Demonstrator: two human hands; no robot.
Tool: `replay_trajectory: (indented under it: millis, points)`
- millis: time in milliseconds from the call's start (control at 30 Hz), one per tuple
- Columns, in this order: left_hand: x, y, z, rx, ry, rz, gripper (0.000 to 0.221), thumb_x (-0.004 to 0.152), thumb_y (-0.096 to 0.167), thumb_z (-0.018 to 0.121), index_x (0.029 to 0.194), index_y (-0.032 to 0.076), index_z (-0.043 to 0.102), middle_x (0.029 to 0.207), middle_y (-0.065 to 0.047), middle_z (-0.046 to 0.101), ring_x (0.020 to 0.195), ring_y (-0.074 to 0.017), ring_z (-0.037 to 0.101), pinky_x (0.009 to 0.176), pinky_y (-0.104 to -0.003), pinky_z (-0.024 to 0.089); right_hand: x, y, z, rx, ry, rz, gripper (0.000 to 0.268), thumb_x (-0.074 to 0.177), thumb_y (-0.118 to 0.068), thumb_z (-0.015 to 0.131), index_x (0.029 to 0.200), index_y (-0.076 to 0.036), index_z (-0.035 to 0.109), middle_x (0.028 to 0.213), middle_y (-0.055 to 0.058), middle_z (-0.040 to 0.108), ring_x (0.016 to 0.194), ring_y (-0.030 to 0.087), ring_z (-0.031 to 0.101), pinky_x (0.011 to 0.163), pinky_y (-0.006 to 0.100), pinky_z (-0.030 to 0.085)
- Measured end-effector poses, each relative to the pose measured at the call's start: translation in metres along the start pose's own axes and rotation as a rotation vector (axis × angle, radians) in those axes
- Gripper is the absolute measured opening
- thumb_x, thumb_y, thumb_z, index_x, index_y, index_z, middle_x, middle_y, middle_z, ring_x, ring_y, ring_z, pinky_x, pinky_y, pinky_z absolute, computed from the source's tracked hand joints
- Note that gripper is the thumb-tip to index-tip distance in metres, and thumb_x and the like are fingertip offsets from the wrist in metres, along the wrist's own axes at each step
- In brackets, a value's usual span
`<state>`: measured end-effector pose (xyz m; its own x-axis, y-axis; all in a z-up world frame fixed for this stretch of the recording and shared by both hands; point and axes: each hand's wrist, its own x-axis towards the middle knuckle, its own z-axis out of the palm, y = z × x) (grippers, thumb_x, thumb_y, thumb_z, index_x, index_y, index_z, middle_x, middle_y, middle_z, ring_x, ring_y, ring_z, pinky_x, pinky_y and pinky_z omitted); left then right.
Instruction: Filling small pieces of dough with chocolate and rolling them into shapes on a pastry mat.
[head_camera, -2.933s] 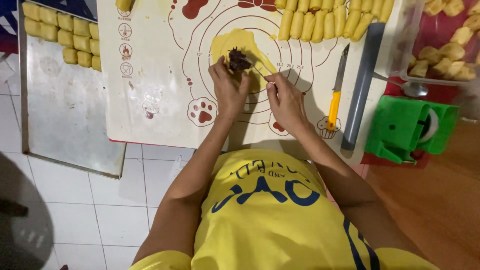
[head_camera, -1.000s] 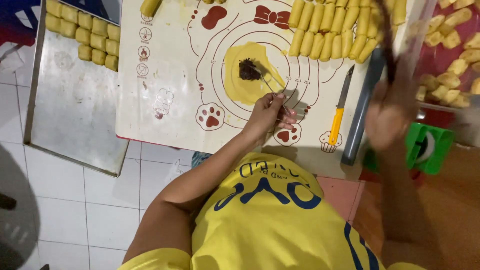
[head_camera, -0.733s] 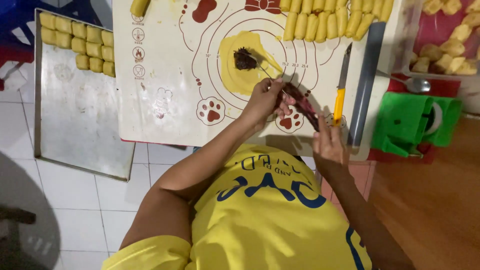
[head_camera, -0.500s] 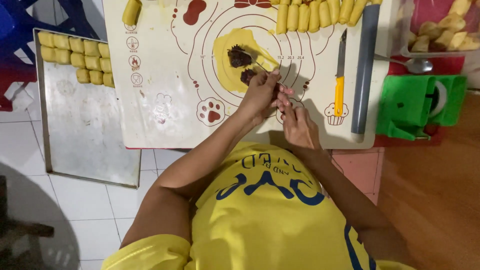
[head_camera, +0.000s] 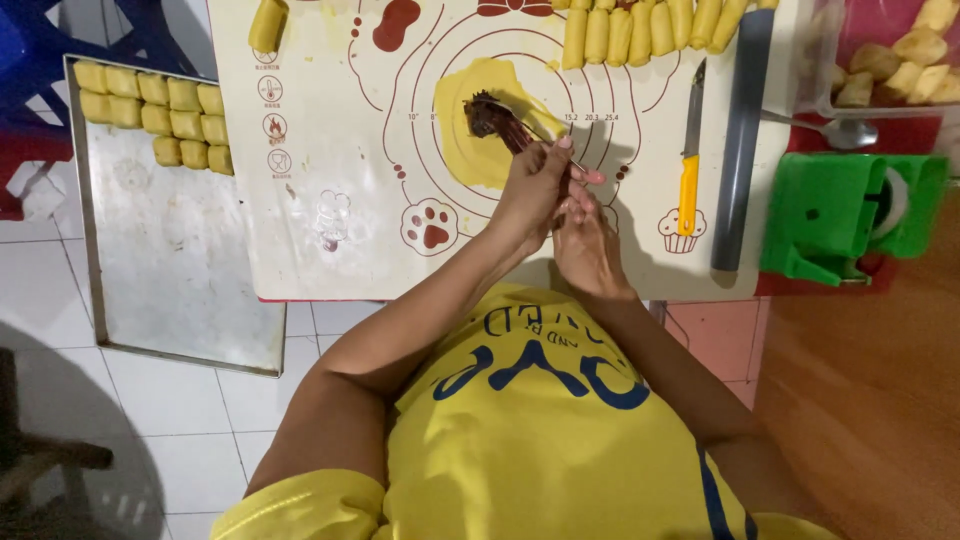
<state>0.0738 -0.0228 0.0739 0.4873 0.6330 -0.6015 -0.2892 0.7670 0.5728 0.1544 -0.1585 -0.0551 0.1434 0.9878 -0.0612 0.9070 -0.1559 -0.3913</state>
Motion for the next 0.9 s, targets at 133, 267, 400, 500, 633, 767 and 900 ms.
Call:
replay_trajectory:
  millis: [133, 267, 400, 500, 633, 767, 900]
  points:
    - [-0.004, 0.001, 0.001, -0.029, 0.005, 0.000, 0.035, 0.106, 0.027, 0.050, 0.107, -0.007, 0.042, 0.081, -0.028, 0.065, 0.044, -0.0285, 0.067, 0.031, -0.032, 0.055, -0.011, 0.021, 0.033, -0.021, -0.098, 0.007, 0.034, 0.096, -0.020, 0.053, 0.114, 0.006, 0.065, 0.103, 0.021, 0.066, 0.096, 0.040, 0.069, 0.073, 0.048, 0.060]
    - [-0.003, -0.001, 0.001, -0.051, 0.003, 0.014, 0.034, 0.106, 0.027, 0.051, 0.106, -0.006, 0.041, 0.082, -0.029, 0.065, 0.044, -0.0287, 0.066, 0.031, -0.033, 0.054, -0.031, 0.065, 0.120, -0.057, -0.067, -0.017, 0.033, 0.094, -0.021, 0.055, 0.110, 0.005, 0.066, 0.098, 0.020, 0.067, 0.091, 0.038, 0.070, 0.069, 0.047, 0.059]
    - [-0.003, 0.001, 0.001, -0.048, -0.006, 0.017, 0.034, 0.106, 0.027, 0.049, 0.106, -0.006, 0.040, 0.081, -0.029, 0.066, 0.044, -0.0291, 0.066, 0.031, -0.034, 0.053, -0.038, 0.093, 0.162, -0.127, -0.024, -0.043, 0.031, 0.092, -0.024, 0.056, 0.106, 0.001, 0.068, 0.092, 0.018, 0.069, 0.086, 0.034, 0.072, 0.064, 0.044, 0.059]
    - [-0.004, 0.002, 0.002, -0.055, -0.003, 0.023, 0.034, 0.107, 0.027, 0.049, 0.107, -0.006, 0.040, 0.080, -0.028, 0.066, 0.043, -0.0293, 0.066, 0.030, -0.035, 0.053, -0.041, 0.099, 0.155, -0.165, -0.041, -0.029, 0.031, 0.095, -0.025, 0.055, 0.110, -0.002, 0.068, 0.096, 0.016, 0.069, 0.090, 0.032, 0.071, 0.067, 0.042, 0.059]
    - [0.001, -0.002, 0.000, -0.053, -0.007, 0.029, 0.033, 0.107, 0.027, 0.048, 0.108, -0.005, 0.040, 0.078, -0.027, 0.066, 0.044, -0.0295, 0.066, 0.030, -0.036, 0.053, -0.027, 0.062, 0.097, -0.138, 0.033, -0.096, 0.030, 0.092, -0.019, 0.057, 0.104, 0.005, 0.070, 0.095, 0.024, 0.070, 0.083, 0.040, 0.071, 0.060, 0.048, 0.058]
    - [0.006, -0.008, 0.000, -0.062, -0.009, 0.034, 0.033, 0.107, 0.028, 0.049, 0.108, -0.004, 0.039, 0.079, -0.028, 0.067, 0.044, -0.0305, 0.066, 0.029, -0.037, 0.053, -0.015, 0.028, 0.028, -0.166, 0.086, -0.132, 0.029, 0.091, -0.018, 0.059, 0.104, 0.005, 0.071, 0.095, 0.024, 0.070, 0.084, 0.039, 0.070, 0.058, 0.046, 0.058]
    - [0.006, -0.004, 0.003, -0.063, 0.007, 0.013, 0.037, 0.107, 0.028, 0.048, 0.111, -0.007, 0.039, 0.078, -0.029, 0.066, 0.044, -0.0309, 0.066, 0.030, -0.037, 0.055, -0.008, 0.004, -0.002, -0.217, 0.196, -0.191, 0.028, 0.090, -0.017, 0.061, 0.105, 0.005, 0.072, 0.099, 0.025, 0.068, 0.084, 0.039, 0.068, 0.055, 0.044, 0.058]
